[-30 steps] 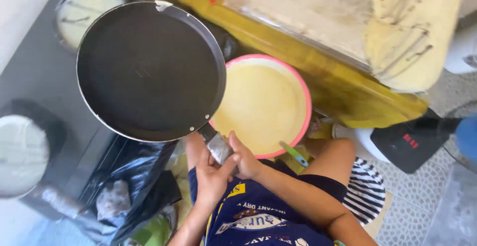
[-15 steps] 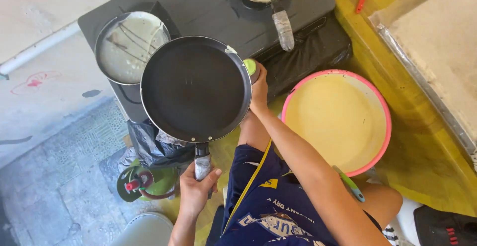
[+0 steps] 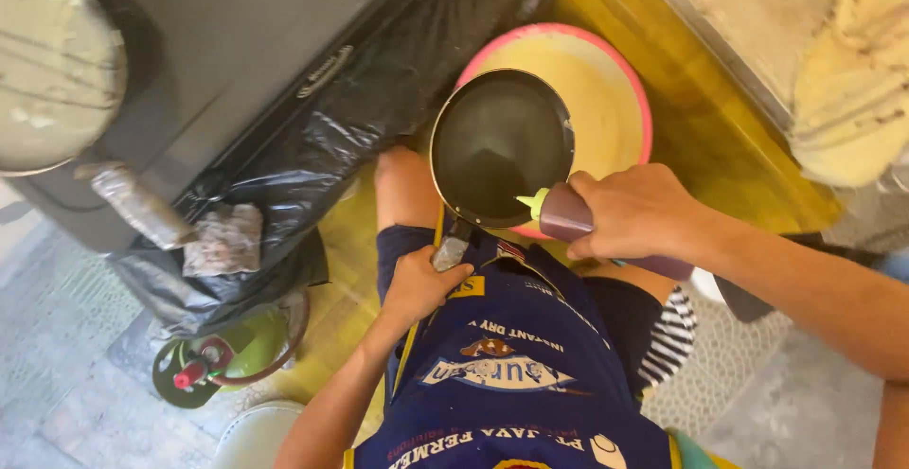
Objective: Preparing crepes by pouring batter into pans, rotating them to spread it, and adding chocolate sauce.
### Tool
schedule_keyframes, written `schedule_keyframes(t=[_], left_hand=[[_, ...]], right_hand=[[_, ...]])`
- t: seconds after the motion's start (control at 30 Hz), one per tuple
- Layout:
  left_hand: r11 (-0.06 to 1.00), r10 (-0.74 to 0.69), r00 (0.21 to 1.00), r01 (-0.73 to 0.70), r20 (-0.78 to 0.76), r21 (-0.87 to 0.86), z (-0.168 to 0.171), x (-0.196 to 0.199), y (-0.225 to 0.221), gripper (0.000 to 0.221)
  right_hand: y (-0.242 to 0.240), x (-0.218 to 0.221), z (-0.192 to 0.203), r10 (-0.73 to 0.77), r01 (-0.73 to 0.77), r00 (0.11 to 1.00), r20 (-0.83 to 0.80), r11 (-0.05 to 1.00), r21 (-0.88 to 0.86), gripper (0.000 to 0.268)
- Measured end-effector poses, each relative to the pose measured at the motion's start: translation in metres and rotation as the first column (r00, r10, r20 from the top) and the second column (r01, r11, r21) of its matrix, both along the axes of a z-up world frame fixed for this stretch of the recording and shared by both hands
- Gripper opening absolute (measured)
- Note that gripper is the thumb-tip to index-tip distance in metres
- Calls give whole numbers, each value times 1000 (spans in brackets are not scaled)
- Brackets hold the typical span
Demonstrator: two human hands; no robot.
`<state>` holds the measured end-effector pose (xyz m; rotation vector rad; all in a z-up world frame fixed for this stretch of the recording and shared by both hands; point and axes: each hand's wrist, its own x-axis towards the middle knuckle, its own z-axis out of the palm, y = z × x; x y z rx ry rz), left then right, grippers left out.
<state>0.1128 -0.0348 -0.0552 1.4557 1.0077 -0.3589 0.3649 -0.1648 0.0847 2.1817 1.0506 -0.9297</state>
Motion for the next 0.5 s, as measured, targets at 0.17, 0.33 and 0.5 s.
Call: schedule_keyframes(t=[0.17,0.33,0.5], left_hand=[[962,-272,961,271,41,23,-20,46,-32,45],[935,-356,934,355,42,23,-18,58,-45,51],[915,-398,917,398,-8,72,-15,61,-39,47]], right_hand=[[-43,48,-41,82,-82,975,209,997,-9,83],[-80,19,-24,71,-59,996,61,983,-174,88],[-55,30,26,-191,213,962,194,972,-100,80]])
